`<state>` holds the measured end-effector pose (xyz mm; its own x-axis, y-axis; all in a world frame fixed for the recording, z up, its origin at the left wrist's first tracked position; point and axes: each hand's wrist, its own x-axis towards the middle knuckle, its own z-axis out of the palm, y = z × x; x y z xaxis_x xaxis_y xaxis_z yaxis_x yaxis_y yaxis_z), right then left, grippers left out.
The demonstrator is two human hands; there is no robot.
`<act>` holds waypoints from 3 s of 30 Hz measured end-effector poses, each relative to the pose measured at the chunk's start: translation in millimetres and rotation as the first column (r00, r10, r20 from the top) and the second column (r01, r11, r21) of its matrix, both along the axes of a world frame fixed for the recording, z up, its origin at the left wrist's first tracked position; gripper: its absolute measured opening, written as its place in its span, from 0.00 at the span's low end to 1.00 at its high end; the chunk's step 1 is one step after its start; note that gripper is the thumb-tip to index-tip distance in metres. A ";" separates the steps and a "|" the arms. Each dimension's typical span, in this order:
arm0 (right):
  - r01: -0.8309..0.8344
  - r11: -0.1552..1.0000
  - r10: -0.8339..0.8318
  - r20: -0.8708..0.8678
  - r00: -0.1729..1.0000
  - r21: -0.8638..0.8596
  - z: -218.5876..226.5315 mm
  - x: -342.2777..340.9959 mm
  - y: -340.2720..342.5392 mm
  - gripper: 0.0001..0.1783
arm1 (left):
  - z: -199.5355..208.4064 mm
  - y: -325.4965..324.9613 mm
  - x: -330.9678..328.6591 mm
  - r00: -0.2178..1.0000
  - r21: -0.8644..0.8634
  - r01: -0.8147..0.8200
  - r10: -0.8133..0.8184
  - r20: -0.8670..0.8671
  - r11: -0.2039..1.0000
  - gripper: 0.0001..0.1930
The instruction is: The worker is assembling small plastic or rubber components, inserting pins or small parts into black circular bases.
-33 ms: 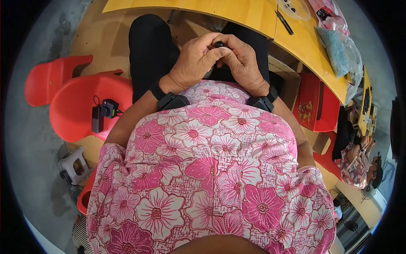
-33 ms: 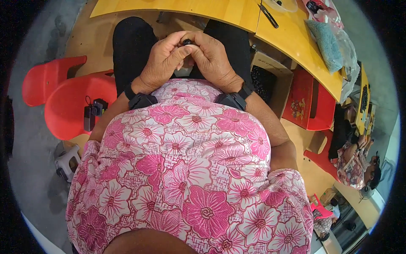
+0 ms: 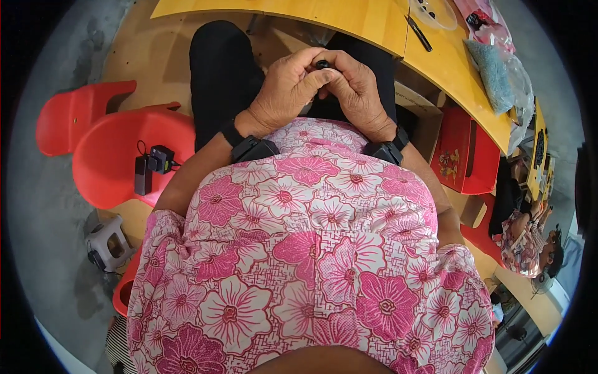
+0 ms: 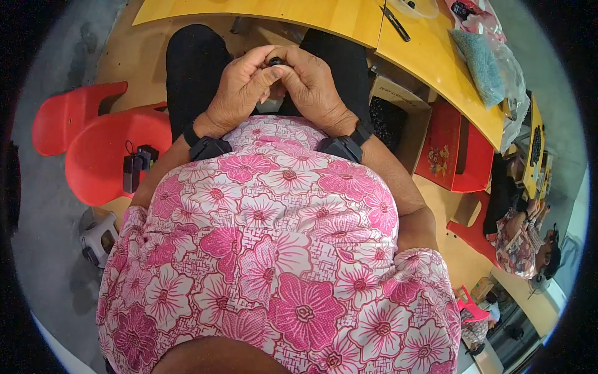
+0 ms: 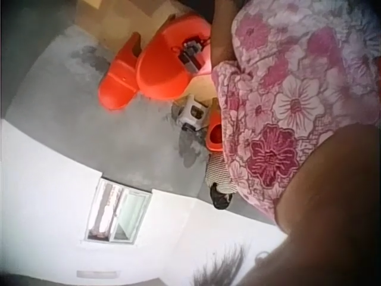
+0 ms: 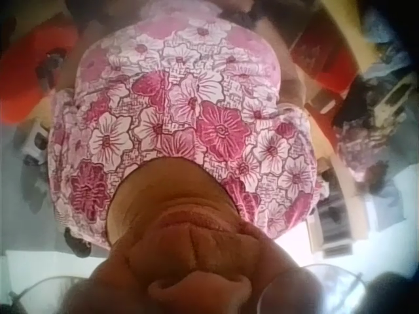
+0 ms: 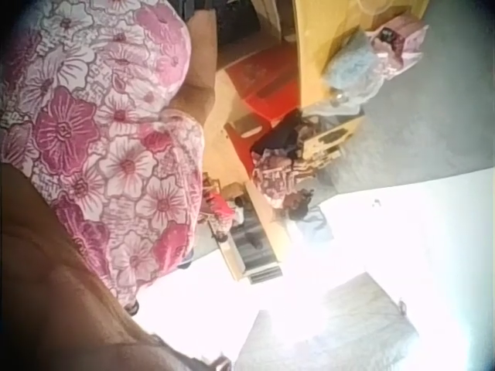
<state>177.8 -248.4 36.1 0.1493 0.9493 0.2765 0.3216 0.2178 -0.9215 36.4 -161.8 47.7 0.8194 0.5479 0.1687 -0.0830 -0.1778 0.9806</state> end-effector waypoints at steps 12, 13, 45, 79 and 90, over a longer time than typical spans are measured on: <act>-0.321 0.944 0.074 -0.898 0.434 -0.078 3.7 1.8 2.5 0.16 | -7.4 9.1 0.7 0.981 0.124 -0.188 0.179 0.080 0.974 0.12; -0.329 0.941 0.069 -0.901 0.429 -0.084 4.2 2.1 2.9 0.16 | -6.1 9.4 1.3 0.981 0.127 -0.185 0.176 0.080 0.975 0.12; -0.418 0.901 -0.087 -0.993 0.081 -0.113 1.4 7.6 8.9 0.12 | -10.7 11.3 3.5 0.957 0.205 -0.283 0.261 0.128 0.937 0.11; 0.046 0.987 -0.114 -0.460 0.880 -0.155 -12.1 -17.4 6.0 0.11 | -19.2 -7.3 6.8 0.996 -0.228 -0.069 0.081 0.045 0.971 0.17; -0.078 0.970 -0.119 -0.724 0.680 -0.232 -8.3 -9.6 9.5 0.10 | -24.7 -4.8 11.3 0.995 -0.387 -0.076 0.092 0.024 0.919 0.15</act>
